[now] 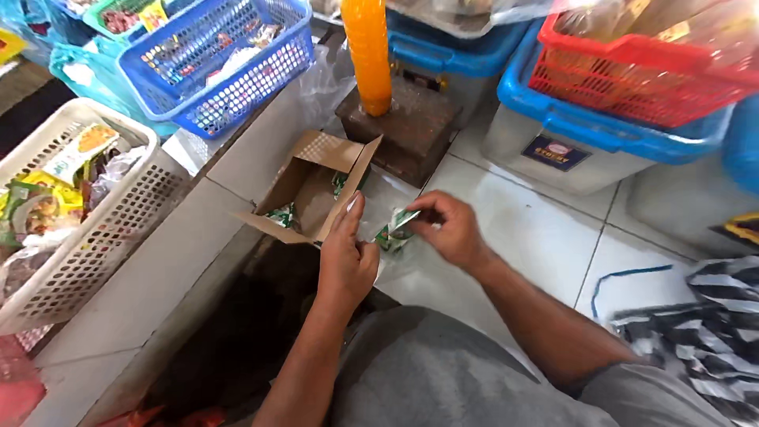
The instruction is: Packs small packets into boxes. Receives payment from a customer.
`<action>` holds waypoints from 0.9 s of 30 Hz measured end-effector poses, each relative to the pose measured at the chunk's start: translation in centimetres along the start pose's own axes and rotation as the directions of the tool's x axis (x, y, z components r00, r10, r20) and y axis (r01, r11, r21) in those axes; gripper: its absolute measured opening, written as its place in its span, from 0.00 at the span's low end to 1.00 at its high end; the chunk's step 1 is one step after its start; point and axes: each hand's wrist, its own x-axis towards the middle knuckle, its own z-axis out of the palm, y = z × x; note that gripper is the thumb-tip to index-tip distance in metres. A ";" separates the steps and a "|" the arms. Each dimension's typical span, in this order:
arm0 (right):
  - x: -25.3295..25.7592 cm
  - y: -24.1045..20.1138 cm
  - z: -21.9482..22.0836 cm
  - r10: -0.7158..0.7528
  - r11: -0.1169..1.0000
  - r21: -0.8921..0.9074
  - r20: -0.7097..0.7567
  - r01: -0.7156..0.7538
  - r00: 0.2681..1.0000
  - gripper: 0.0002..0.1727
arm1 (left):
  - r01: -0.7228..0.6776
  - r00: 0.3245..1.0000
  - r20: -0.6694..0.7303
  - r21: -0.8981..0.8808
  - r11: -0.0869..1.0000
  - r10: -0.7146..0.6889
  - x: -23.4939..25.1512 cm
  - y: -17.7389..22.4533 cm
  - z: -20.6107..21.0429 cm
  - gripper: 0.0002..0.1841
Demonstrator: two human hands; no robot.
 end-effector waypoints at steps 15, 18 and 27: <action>1.2 1.0 5.5 0.138 0.757 -0.653 0.165 0.004 0.977 0.14 | -0.112 0.992 -0.052 0.102 0.988 0.117 0.1 -0.6 -1.8 0.37; 2.6 -0.2 3.3 0.504 0.697 -0.660 0.174 -0.280 0.846 0.29 | -0.186 0.982 0.017 0.228 0.956 0.187 -0.3 -0.8 -3.4 0.28; 5.3 -3.0 -2.2 0.443 0.628 -0.746 0.109 -0.221 0.890 0.17 | -0.133 0.884 0.389 0.741 0.658 -0.261 -0.8 3.0 -4.3 0.14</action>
